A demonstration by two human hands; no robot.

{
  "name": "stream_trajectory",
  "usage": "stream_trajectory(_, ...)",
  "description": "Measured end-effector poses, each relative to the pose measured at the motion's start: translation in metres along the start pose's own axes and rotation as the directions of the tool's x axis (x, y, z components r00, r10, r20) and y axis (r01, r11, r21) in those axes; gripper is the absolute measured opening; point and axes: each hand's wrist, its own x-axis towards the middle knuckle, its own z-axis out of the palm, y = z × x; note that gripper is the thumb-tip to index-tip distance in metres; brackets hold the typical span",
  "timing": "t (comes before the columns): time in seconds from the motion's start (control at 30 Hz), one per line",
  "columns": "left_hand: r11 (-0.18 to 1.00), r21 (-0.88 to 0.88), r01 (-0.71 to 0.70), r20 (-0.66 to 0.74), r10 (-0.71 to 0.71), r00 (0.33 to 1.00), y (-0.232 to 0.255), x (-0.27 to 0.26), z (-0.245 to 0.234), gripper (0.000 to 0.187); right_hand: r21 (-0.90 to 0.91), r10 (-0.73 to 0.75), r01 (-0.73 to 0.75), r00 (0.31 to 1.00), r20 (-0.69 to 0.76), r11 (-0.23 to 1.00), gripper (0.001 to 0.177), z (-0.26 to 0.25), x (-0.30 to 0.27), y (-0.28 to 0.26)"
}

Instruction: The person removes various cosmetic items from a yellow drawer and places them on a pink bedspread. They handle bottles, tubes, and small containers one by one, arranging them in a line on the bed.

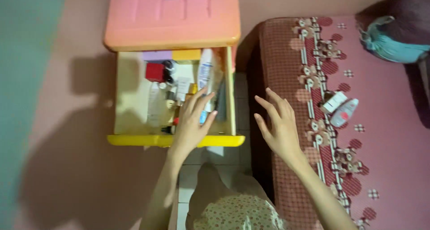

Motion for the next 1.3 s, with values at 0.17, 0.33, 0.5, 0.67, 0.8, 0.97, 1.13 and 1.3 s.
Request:
stream_trajectory(0.17, 0.999, -0.023, 0.043, 0.122, -0.040, 0.992, -0.072, 0.004, -0.042, 0.045, 0.014, -0.089, 0.089, 0.994, 0.070, 0.996, 0.038, 0.040, 0.045, -0.044)
stream_trajectory(0.33, 0.994, -0.059, 0.097, 0.321, -0.073, 0.944, -0.135, 0.036, -0.051, 0.040, -0.032, -0.087, 0.092, 0.987, 0.134, 0.995, 0.031, 0.091, 0.081, -0.064)
stream_trajectory(0.5, 0.965, -0.146, 0.219, 0.535, -0.109, 0.838, -0.159, 0.088, -0.055, 0.040, -0.144, 0.068, -0.029, 0.961, 0.267, 0.989, 0.037, 0.149, 0.107, -0.045)
stream_trajectory(0.67, 0.984, -0.150, 0.095, 0.572, 0.008, 0.820, -0.182, 0.127, -0.025, 0.039, -0.258, 0.171, -0.080, 0.921, 0.351, 0.963, 0.029, 0.202, 0.114, -0.003)
stream_trajectory(0.8, 0.993, -0.047, -0.107, 0.611, 0.113, 0.783, -0.206, 0.138, 0.016, 0.034, -0.497, 0.200, 0.019, 0.902, 0.383, 0.868, 0.023, 0.196, 0.128, -0.021)
stream_trajectory(0.97, 0.942, 0.048, -0.333, 0.616, 0.235, 0.752, -0.251, 0.140, 0.079, 0.036, -0.552, 0.195, 0.092, 0.878, 0.438, 0.829, 0.019, 0.198, 0.125, -0.032)
stream_trajectory(1.13, 0.867, 0.054, -0.495, 0.622, 0.359, 0.696, -0.256, 0.159, 0.099, 0.043, -0.570, 0.135, 0.144, 0.898, 0.418, 0.809, 0.025, 0.232, 0.081, 0.003)
stream_trajectory(1.3, 0.918, 0.031, -0.395, 0.689, 0.267, 0.674, -0.286, 0.157, 0.148, 0.051, -0.435, -0.098, 0.235, 0.944, 0.315, 0.869, 0.043, 0.224, 0.073, -0.006)
